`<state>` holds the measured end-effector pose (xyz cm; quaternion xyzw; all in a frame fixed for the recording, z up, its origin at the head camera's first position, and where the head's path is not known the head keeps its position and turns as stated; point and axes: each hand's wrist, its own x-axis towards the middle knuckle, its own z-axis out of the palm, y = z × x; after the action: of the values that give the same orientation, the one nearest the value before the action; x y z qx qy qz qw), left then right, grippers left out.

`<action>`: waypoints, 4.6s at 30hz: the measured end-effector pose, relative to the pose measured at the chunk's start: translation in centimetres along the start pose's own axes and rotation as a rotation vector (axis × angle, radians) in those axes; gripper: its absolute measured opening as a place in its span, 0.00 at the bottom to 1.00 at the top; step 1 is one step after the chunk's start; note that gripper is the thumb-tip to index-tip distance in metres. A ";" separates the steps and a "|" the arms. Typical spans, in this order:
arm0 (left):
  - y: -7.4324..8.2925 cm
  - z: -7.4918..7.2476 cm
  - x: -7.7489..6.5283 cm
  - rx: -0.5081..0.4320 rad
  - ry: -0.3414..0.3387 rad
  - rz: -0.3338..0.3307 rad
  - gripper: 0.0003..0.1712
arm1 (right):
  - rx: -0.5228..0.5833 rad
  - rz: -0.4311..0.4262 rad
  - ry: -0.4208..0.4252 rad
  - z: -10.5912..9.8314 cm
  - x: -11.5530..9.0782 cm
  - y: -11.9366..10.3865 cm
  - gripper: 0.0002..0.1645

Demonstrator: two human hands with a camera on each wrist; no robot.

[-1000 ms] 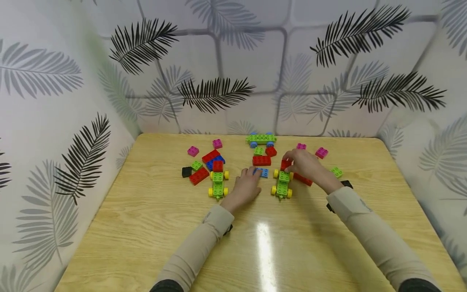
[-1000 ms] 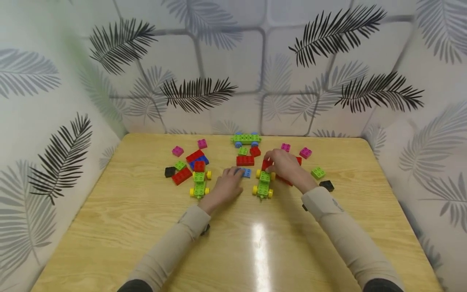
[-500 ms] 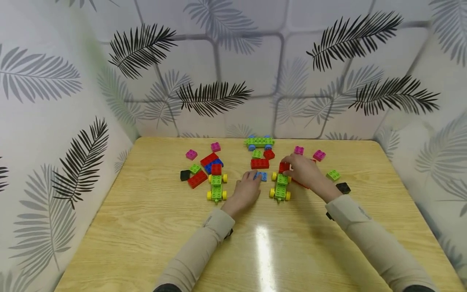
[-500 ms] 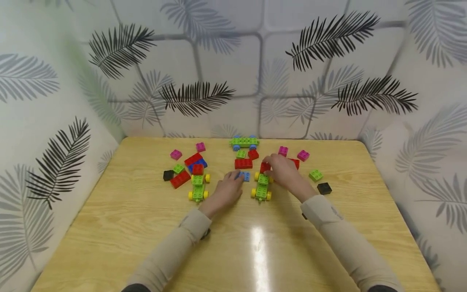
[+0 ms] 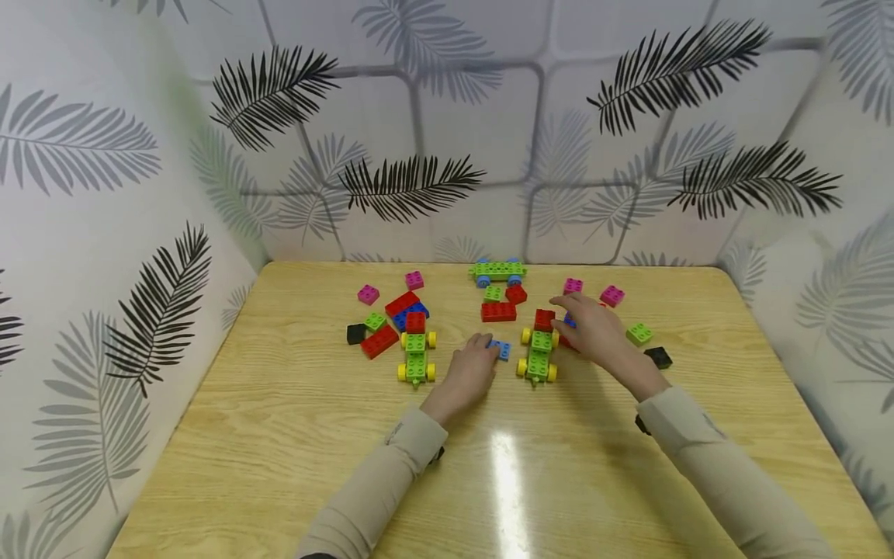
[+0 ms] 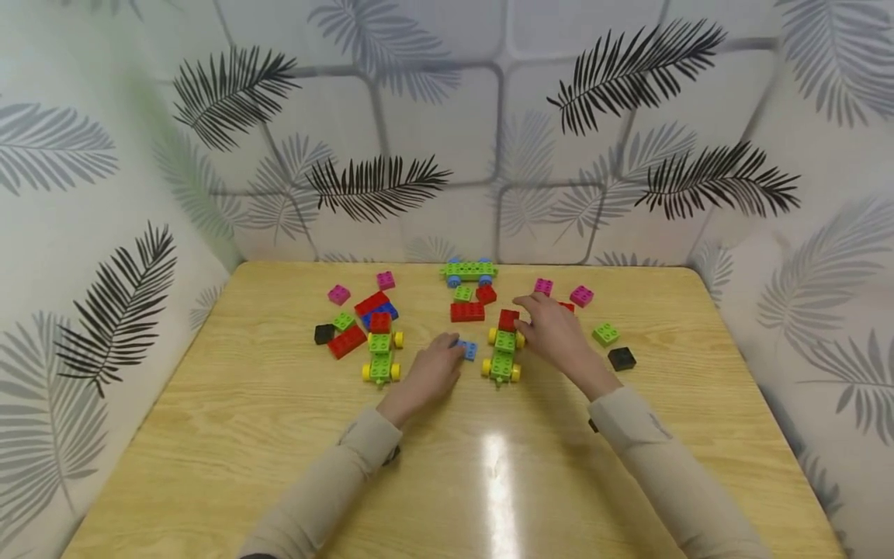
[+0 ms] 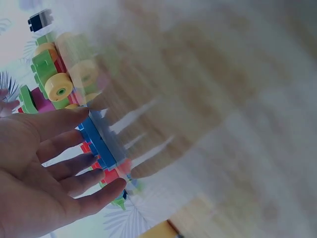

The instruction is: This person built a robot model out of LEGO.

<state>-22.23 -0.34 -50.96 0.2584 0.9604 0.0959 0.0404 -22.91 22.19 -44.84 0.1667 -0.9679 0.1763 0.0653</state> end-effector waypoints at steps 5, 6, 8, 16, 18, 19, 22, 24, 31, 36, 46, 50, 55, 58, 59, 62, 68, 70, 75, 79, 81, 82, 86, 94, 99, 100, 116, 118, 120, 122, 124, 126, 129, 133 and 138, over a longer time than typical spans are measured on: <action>-0.1 0.2 -0.4 -0.033 0.033 0.025 0.14 | 0.013 0.055 0.021 0.4 -1.3 1.7 0.22; -0.2 0.2 -0.4 -0.033 0.041 0.035 0.13 | 0.014 0.062 0.017 0.7 -1.6 2.0 0.21; -0.2 0.2 -0.6 -0.027 0.065 0.060 0.13 | 0.003 0.071 0.007 1.3 -2.1 2.6 0.21; 0.2 -0.3 -1.1 -0.024 0.058 0.090 0.13 | -0.056 0.055 0.023 3.5 -3.3 3.9 0.18; 0.3 -0.4 -1.3 -0.026 0.043 0.090 0.13 | -0.058 0.066 0.037 3.7 -3.4 3.9 0.19; 0.3 -0.3 -1.4 -0.030 0.038 0.089 0.14 | -0.058 0.073 0.040 3.8 -3.4 3.9 0.19; 0.2 -0.2 -1.7 -0.044 0.035 0.096 0.13 | -0.053 0.091 0.042 4.1 -3.5 3.8 0.19; 0.1 -0.1 -2.0 -0.050 0.029 0.108 0.13 | -0.050 0.097 0.041 4.2 -3.7 3.7 0.18; 0.3 0.2 -3.2 -0.022 0.013 0.162 0.10 | -0.056 0.085 0.061 4.6 -4.3 3.8 0.13; 0.4 0.1 -3.4 -0.041 -0.010 0.146 0.19 | -0.013 0.111 0.042 4.6 -4.8 3.5 0.16; 0.4 -0.2 -3.5 -0.078 -0.047 0.157 0.17 | 0.037 0.178 -0.072 4.5 -6.0 2.9 0.26; 0.3 -0.2 -3.5 -0.099 -0.060 0.167 0.17 | 0.041 0.163 -0.072 4.3 -6.9 2.3 0.25; 0.0 -0.3 -3.7 -0.106 -0.092 0.165 0.16 | 0.066 0.126 -0.054 3.4 -8.3 0.1 0.24; -0.1 -0.5 -3.6 -0.105 -0.098 0.171 0.15 | 0.105 0.075 -0.033 3.1 -8.6 -1.8 0.24; -0.1 -0.5 -3.6 -0.106 -0.097 0.177 0.15 | 0.115 0.055 -0.026 3.0 -8.5 -2.4 0.24; -0.1 -0.6 -3.4 -0.101 -0.087 0.196 0.15 | 0.140 -0.003 -0.013 3.1 -8.1 -4.0 0.24; -0.2 -0.4 -3.2 -0.121 -0.078 0.212 0.14 | 0.136 -0.090 -0.011 4.3 -7.0 -5.5 0.25; -0.3 -0.3 -3.3 -0.137 -0.082 0.200 0.15 | 0.124 -0.114 -0.015 4.8 -6.7 -5.7 0.24; -0.4 0.0 -3.4 -0.153 -0.085 0.179 0.15 | 0.122 -0.123 -0.048 5.7 -6.3 -6.3 0.23; -0.4 -0.1 -3.5 -0.152 -0.080 0.189 0.15 | 0.127 -0.091 -0.093 6.2 -6.2 -6.5 0.23; -0.3 -0.2 -3.5 -0.151 -0.080 0.191 0.15 | 0.122 -0.089 -0.098 6.4 -6.2 -6.6 0.23; -0.3 -0.2 -3.5 -0.149 -0.077 0.192 0.15 | 0.118 -0.091 -0.097 6.4 -6.1 -6.6 0.23; -0.3 -0.4 -3.5 -0.140 -0.077 0.188 0.14 | 0.110 -0.104 -0.078 6.4 -6.1 -6.7 0.22; -0.2 -0.5 -3.5 -0.126 -0.083 0.186 0.14 | 0.083 -0.114 -0.057 6.4 -6.0 -6.8 0.19; -0.1 -0.4 -3.6 -0.115 -0.088 0.188 0.15 | 0.084 -0.106 -0.054 6.6 -5.9 -7.0 0.18; -0.1 -0.4 -3.6 -0.114 -0.088 0.188 0.15 | 0.085 -0.105 -0.057 6.6 -5.9 -7.0 0.18; -0.3 -0.4 -3.4 -0.130 -0.086 0.191 0.16 | 0.074 -0.174 -0.041 5.8 -4.9 -7.7 0.15; -0.3 -0.4 -3.4 -0.131 -0.085 0.193 0.16 | 0.068 -0.173 -0.045 5.8 -4.9 -7.7 0.15; -0.3 -0.3 -3.4 -0.127 -0.084 0.195 0.16 | 0.063 -0.165 -0.056 5.8 -4.9 -7.7 0.15; -0.3 -0.3 -3.4 -0.121 -0.081 0.199 0.16 | 0.047 -0.165 -0.058 5.7 -4.9 -7.7 0.15; -0.2 -0.2 -3.4 -0.114 -0.078 0.200 0.16 | 0.026 -0.177 -0.063 5.8 -4.9 -7.7 0.15; -0.2 -0.1 -3.4 -0.111 -0.077 0.199 0.16 | 0.006 -0.190 -0.066 5.9 -4.8 -7.7 0.14; -0.2 0.0 -3.3 -0.109 -0.076 0.195 0.16 | 0.014 -0.185 -0.083 5.8 -4.7 -7.7 0.13; -0.2 0.0 -3.4 -0.118 -0.082 0.194 0.17 | 0.059 -0.142 -0.123 5.7 -4.6 -7.8 0.12; -0.3 -0.1 -3.4 -0.122 -0.088 0.188 0.17 | 0.086 -0.123 -0.165 5.5 -4.5 -7.8 0.13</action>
<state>-19.40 -2.31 -50.81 0.3481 0.9217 0.1462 0.0890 -16.40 14.69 -48.31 0.2426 -0.9494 0.1989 -0.0112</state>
